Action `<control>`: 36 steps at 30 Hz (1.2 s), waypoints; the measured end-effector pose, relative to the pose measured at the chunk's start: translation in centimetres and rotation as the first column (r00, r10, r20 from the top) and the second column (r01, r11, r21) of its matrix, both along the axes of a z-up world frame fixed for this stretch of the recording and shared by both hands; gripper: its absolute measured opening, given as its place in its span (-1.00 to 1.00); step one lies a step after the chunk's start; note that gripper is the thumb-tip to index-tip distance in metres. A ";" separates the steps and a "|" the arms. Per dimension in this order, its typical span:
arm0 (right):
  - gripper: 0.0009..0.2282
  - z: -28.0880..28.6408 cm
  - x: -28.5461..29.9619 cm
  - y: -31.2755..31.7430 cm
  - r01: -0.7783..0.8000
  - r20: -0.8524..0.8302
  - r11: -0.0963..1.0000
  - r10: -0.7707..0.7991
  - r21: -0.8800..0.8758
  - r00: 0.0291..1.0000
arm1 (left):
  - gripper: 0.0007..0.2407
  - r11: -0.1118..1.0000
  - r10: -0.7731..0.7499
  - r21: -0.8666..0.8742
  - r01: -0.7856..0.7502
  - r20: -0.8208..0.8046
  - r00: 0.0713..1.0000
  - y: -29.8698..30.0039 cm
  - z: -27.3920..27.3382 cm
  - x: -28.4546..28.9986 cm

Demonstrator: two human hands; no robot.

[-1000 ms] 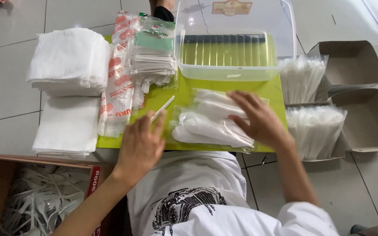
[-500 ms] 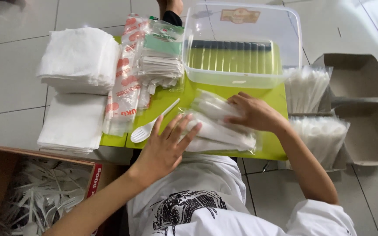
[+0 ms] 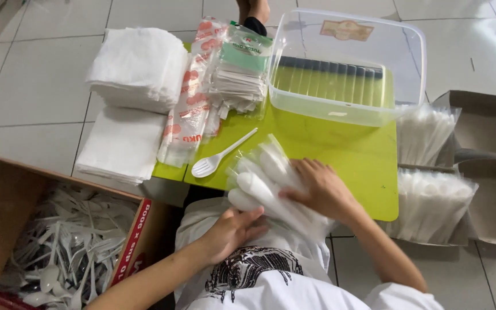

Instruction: Wrapping individual plastic spoons and forks in paper napkins and placing them into plastic sleeves.

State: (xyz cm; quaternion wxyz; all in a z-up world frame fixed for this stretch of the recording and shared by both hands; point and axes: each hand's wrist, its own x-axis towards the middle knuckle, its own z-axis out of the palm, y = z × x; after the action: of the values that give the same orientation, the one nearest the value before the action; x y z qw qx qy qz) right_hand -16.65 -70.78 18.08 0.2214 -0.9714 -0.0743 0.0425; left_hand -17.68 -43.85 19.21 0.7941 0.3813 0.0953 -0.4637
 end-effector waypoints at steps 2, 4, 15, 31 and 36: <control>-0.23 0.0 -0.9 1.0 -0.006 -0.013 0.999 0.007 0.042 1.000 | -0.63 0.999 0.005 0.044 -0.005 0.017 1.000 -0.4 1.0 0.0; -0.27 -0.1 -1.8 1.9 -0.008 -0.025 0.996 0.010 0.085 1.000 | -0.59 0.996 0.005 0.091 -0.008 0.034 0.999 -0.4 1.1 0.0; -0.40 3.4 -4.4 3.7 0.093 -0.221 0.897 0.005 0.432 0.975 | -0.64 0.995 0.015 0.100 -0.023 0.074 0.997 0.3 0.6 -0.5; -0.58 3.8 -4.8 -2.9 -0.150 0.183 0.463 -0.026 0.874 0.983 | -0.33 0.959 -0.215 0.275 0.069 0.546 0.810 -6.5 2.0 3.7; -0.59 4.5 -8.4 -9.3 0.066 0.436 0.774 -0.422 0.629 0.795 | -0.57 0.872 -0.490 0.401 0.281 0.702 0.516 -15.5 8.6 5.4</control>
State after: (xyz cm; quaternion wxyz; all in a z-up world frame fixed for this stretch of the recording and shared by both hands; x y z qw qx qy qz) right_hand -25.09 -80.09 22.60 0.4810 -0.8251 -0.0116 -0.2964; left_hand -12.28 -59.36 27.84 0.5777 0.6477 -0.2957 -0.3991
